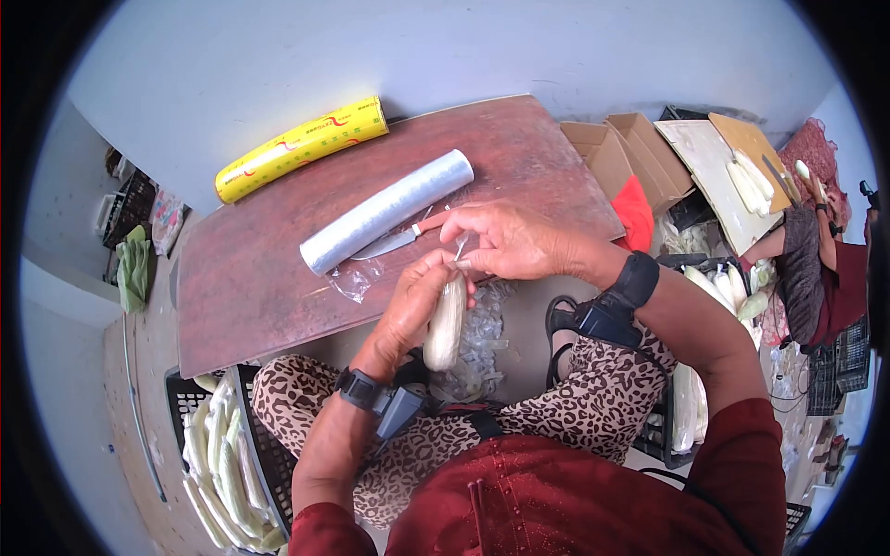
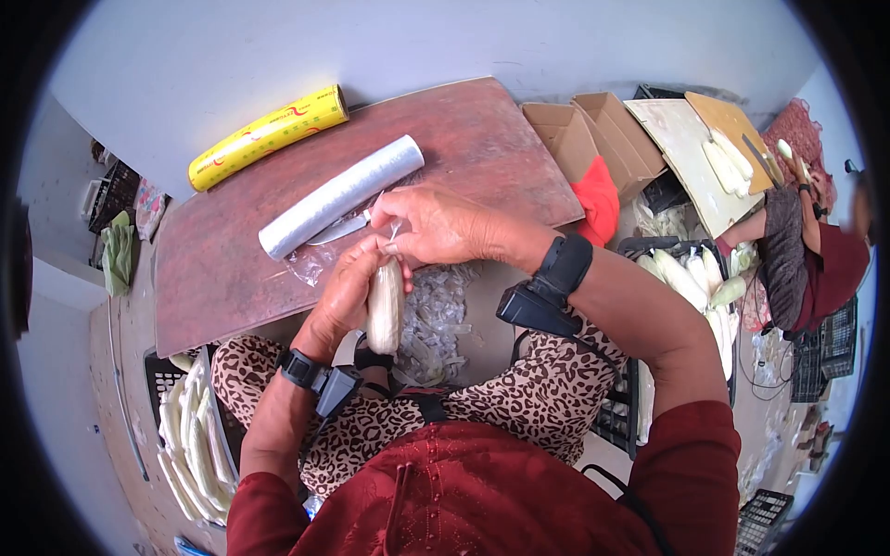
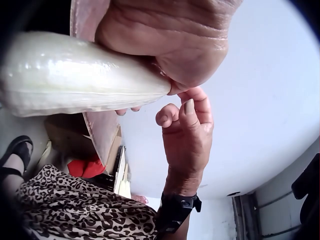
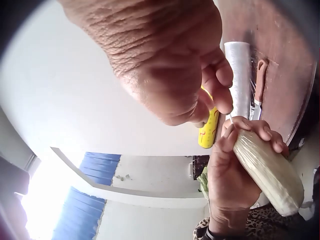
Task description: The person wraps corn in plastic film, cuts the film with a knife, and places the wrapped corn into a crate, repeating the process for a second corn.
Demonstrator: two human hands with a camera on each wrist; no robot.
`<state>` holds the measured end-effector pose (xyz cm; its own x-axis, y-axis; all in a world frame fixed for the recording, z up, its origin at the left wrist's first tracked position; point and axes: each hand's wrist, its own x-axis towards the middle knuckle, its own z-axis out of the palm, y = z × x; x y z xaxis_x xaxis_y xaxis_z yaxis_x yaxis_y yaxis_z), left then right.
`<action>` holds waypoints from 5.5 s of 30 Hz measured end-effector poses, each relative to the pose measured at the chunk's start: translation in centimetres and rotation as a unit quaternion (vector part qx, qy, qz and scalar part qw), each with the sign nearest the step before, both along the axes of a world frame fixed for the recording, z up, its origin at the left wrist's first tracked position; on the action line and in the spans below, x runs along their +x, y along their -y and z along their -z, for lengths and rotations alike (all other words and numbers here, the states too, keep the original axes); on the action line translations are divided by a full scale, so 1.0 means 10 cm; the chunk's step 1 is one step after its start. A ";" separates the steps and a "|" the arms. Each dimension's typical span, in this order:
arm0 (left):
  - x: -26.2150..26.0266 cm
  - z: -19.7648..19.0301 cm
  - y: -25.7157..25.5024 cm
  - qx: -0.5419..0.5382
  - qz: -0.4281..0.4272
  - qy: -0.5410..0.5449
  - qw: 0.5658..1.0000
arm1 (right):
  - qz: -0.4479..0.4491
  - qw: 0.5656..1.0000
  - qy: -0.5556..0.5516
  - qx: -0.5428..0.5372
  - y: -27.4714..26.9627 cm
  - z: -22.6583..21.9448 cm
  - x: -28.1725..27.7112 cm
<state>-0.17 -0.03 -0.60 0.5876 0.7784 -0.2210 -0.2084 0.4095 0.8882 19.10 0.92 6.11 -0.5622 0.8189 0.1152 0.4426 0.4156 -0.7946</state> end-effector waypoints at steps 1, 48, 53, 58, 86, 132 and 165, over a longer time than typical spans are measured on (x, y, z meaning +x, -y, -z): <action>0.00 0.00 0.01 -0.002 0.003 0.002 1.000 | -0.017 1.000 0.007 0.005 -0.01 0.07 0.01; -0.05 0.09 0.00 0.025 0.104 -0.037 0.994 | -0.016 0.996 0.071 0.051 -0.13 0.14 0.11; -0.09 0.12 0.00 -0.034 0.111 0.020 0.993 | 0.005 0.997 0.060 0.056 -0.22 0.25 0.22; -0.07 0.08 0.02 -0.045 0.065 0.018 0.997 | 0.007 0.995 0.065 0.070 -0.22 0.22 0.19; -0.09 0.15 -0.03 -0.061 0.044 0.071 0.995 | 0.019 0.996 0.047 0.077 -0.30 0.24 0.05; -0.07 0.23 -0.03 -0.024 0.020 -0.005 0.999 | -0.031 0.993 0.011 0.116 -0.25 0.26 -0.01; -0.29 0.63 0.22 -0.138 -0.109 -0.134 0.975 | -0.184 0.969 0.161 -0.021 -0.57 0.95 -0.47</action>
